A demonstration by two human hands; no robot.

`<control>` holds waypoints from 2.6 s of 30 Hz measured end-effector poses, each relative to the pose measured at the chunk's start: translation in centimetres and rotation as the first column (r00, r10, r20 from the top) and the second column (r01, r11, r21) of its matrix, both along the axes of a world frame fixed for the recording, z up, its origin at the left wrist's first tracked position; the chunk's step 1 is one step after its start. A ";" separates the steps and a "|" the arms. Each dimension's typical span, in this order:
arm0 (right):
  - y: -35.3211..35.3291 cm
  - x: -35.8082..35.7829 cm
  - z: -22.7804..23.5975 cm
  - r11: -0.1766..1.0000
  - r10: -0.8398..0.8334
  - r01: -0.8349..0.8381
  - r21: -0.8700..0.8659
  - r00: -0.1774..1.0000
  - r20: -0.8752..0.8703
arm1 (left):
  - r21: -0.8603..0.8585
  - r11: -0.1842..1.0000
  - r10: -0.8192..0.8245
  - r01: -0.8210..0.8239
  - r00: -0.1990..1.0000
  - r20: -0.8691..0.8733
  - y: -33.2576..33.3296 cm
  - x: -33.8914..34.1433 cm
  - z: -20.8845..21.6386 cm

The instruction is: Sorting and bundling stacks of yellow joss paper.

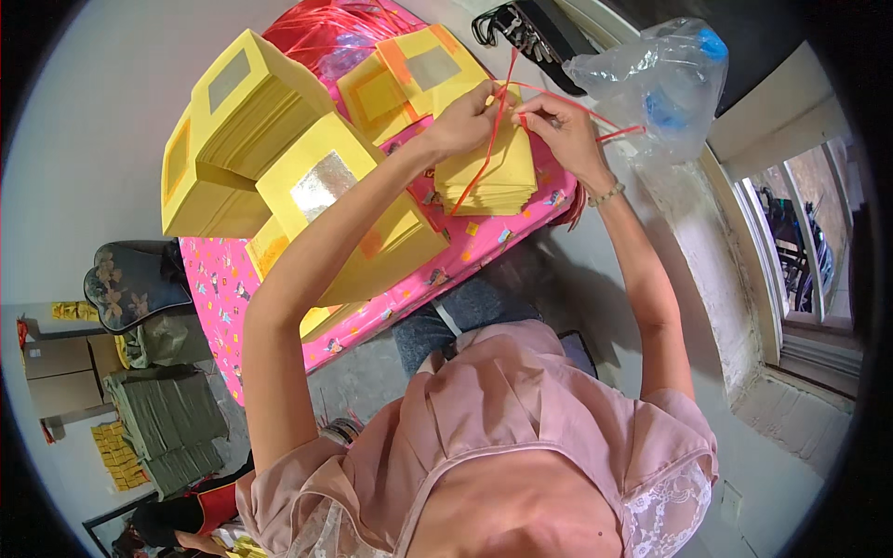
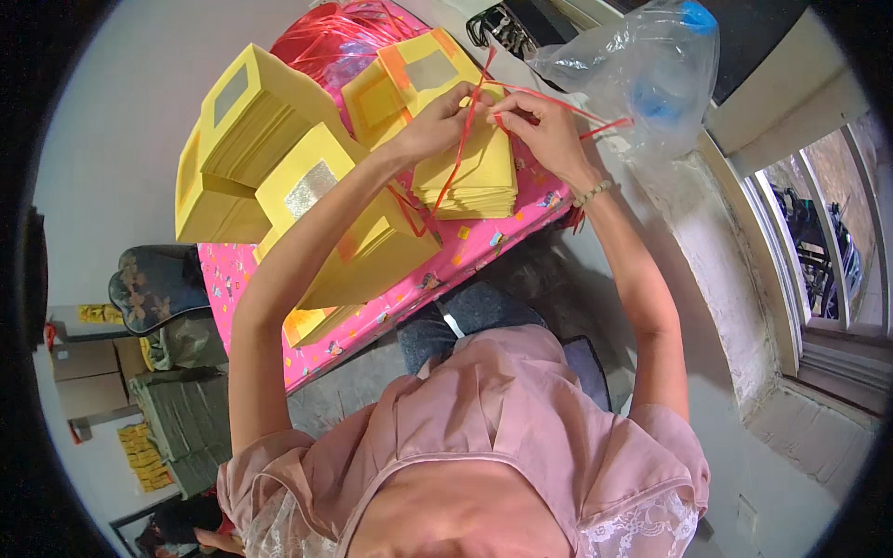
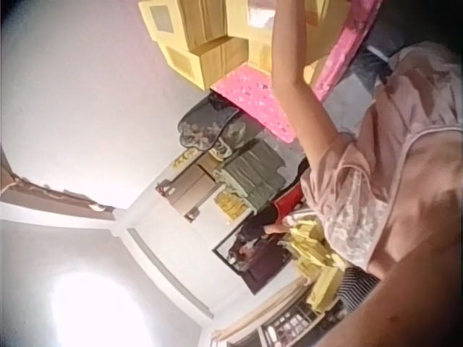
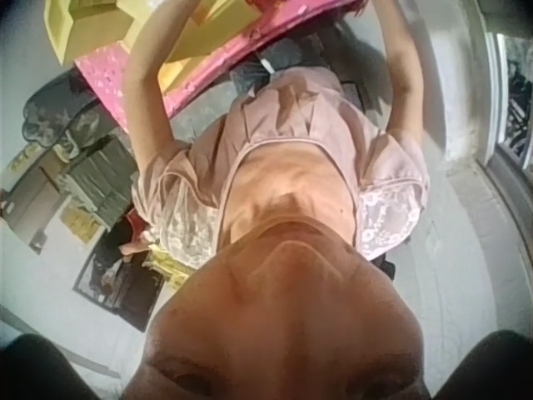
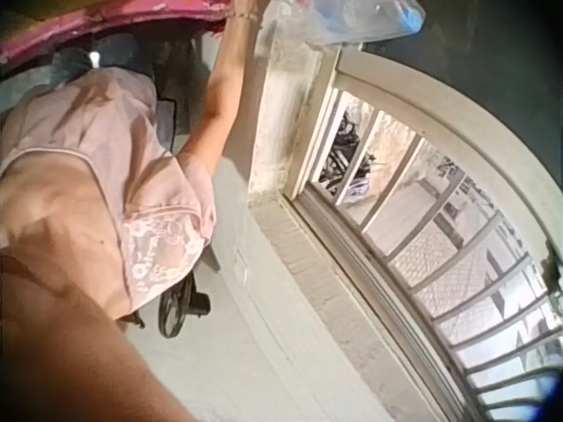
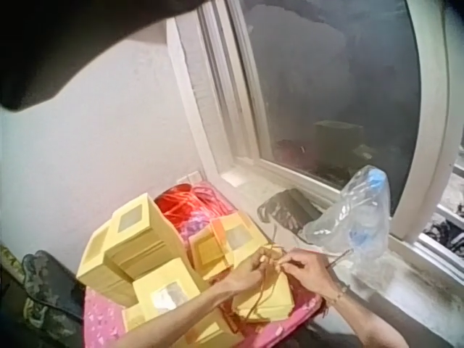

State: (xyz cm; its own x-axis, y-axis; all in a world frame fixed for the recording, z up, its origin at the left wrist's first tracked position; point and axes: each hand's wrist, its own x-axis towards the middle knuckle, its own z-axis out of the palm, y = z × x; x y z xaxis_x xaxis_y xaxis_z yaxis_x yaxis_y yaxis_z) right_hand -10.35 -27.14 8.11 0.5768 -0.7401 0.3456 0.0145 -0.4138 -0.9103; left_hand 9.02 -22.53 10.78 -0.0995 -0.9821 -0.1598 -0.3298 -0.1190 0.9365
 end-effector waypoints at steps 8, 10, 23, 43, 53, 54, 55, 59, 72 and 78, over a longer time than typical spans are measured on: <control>-0.3 0.3 -1.4 0.986 -0.096 0.079 0.147 0.989 0.111 | -0.146 0.953 -0.205 0.266 0.919 0.335 -3.5 0.8 -3.4; -0.2 -0.4 -1.8 0.968 -0.100 0.073 0.239 0.989 0.104 | -0.097 0.964 -0.194 0.247 0.906 0.375 -3.2 0.1 -3.1; 3.3 -5.9 -2.5 0.875 0.145 -0.029 0.483 0.968 -0.205 | -0.030 0.977 -0.191 0.211 0.929 0.318 -1.3 -1.6 -0.3; 10.2 -10.4 0.3 0.353 0.061 -0.538 0.765 0.830 0.555 | -0.068 0.965 -0.181 0.252 0.835 0.519 -1.1 -2.6 0.0; 12.0 -11.3 5.0 0.593 0.289 -0.168 0.788 0.957 -0.013 | -0.055 0.963 -0.179 0.263 0.781 0.598 -1.2 -2.4 -0.2; 11.6 -11.8 5.8 0.600 0.291 -0.167 0.783 0.957 -0.019 | -0.039 0.969 -0.174 0.244 0.786 0.593 -1.0 -2.4 0.0; 11.1 -12.8 6.4 0.248 0.204 -0.473 0.846 0.879 0.431 | -0.049 0.969 -0.166 0.241 0.789 0.592 -0.9 -2.6 0.2; 11.8 -12.0 10.4 0.179 -0.035 -0.604 0.777 0.785 0.618 | -0.058 0.965 -0.149 0.256 0.715 0.683 -0.3 -4.0 0.8; 13.5 -9.5 18.1 0.659 0.253 -0.496 0.565 0.854 0.454 | -0.047 0.965 -0.166 0.258 0.740 0.652 -0.1 -3.4 1.0; 12.4 -7.2 19.5 0.640 0.110 -0.533 0.553 0.777 0.620 | -0.117 0.950 -0.130 0.290 0.707 0.695 -0.6 -4.1 0.4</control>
State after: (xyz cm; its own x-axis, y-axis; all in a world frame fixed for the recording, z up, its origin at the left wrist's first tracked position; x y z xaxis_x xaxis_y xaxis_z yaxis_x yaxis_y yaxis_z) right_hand -17.59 -14.74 27.59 0.7262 -0.6730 0.1404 0.5377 0.4287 -0.7260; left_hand 4.91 -23.11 11.14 -0.2522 -0.9653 -0.0674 -0.8717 0.1964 0.4490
